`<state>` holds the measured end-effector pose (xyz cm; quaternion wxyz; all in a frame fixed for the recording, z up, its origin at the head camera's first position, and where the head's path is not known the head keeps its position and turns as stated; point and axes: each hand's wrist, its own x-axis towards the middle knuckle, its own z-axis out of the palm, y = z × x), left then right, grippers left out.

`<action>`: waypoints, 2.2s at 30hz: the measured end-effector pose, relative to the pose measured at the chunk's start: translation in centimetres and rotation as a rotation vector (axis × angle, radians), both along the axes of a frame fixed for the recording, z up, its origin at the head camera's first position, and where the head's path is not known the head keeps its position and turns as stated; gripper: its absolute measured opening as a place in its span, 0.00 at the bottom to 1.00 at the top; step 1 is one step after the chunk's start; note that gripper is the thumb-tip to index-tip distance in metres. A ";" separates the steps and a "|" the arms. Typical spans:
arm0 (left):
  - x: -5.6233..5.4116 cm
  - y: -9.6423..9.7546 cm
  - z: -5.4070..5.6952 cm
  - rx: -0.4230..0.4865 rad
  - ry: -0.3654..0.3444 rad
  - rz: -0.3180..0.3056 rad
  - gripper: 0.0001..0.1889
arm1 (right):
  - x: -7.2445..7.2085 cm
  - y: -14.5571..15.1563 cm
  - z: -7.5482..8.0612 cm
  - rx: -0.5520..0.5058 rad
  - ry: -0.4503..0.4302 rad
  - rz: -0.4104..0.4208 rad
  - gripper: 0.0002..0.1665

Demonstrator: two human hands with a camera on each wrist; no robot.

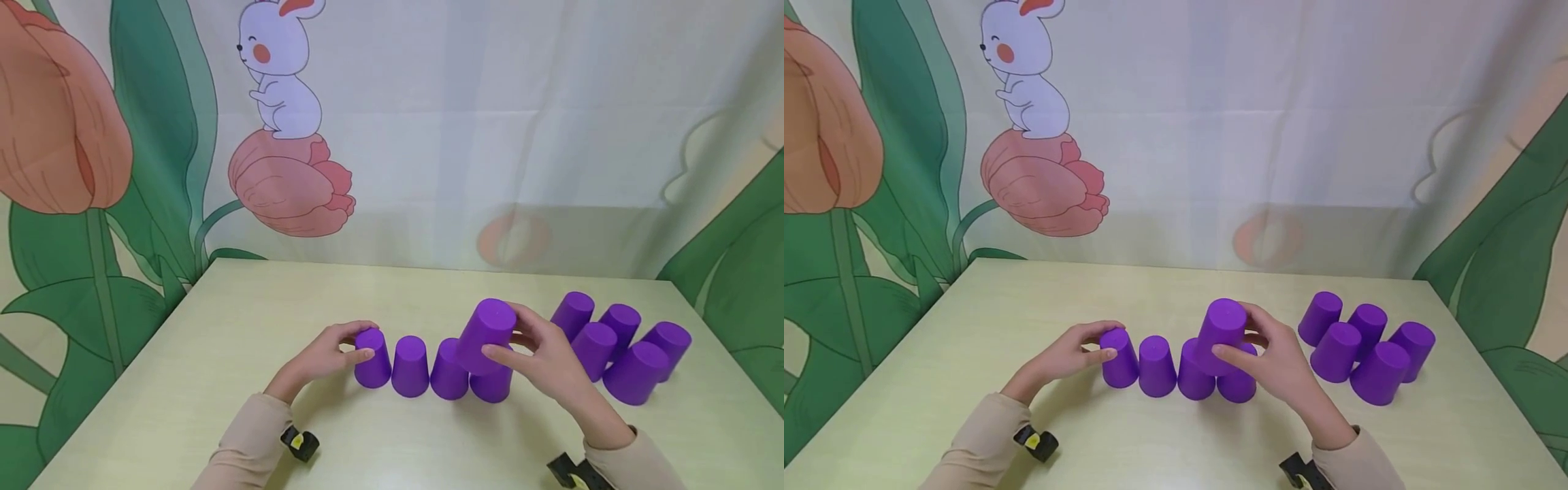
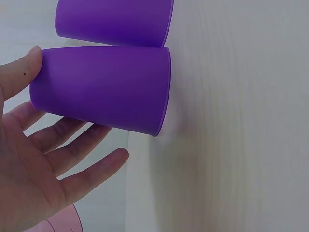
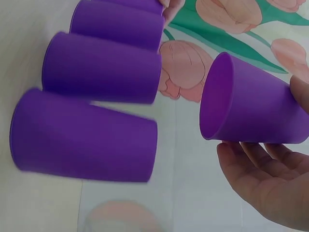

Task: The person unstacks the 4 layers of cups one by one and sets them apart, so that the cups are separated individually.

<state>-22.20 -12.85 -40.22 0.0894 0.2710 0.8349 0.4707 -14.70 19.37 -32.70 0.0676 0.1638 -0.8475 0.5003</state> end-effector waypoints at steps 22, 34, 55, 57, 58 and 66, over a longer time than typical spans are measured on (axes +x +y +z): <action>0.2 -0.1 0.2 -0.013 -0.010 0.017 0.21 | 1.4 6.1 0.1 0.090 -0.030 -0.149 0.30; 0.2 0.0 0.1 -0.018 -0.006 0.009 0.21 | 2.1 8.6 -1.2 0.137 -0.056 -0.206 0.31; 0.1 0.1 0.3 -0.028 -0.006 0.004 0.21 | 2.3 14.0 -4.9 0.288 -0.165 -0.254 0.37; 0.1 0.1 0.3 -0.029 -0.012 0.010 0.21 | 2.2 14.3 -5.1 0.292 -0.170 -0.253 0.37; 0.1 0.1 0.3 -0.030 -0.012 0.010 0.21 | 2.2 14.5 -5.2 0.292 -0.166 -0.253 0.36; 0.3 0.0 0.2 -0.027 -0.014 0.010 0.22 | 2.2 15.2 -6.2 0.285 -0.165 -0.246 0.36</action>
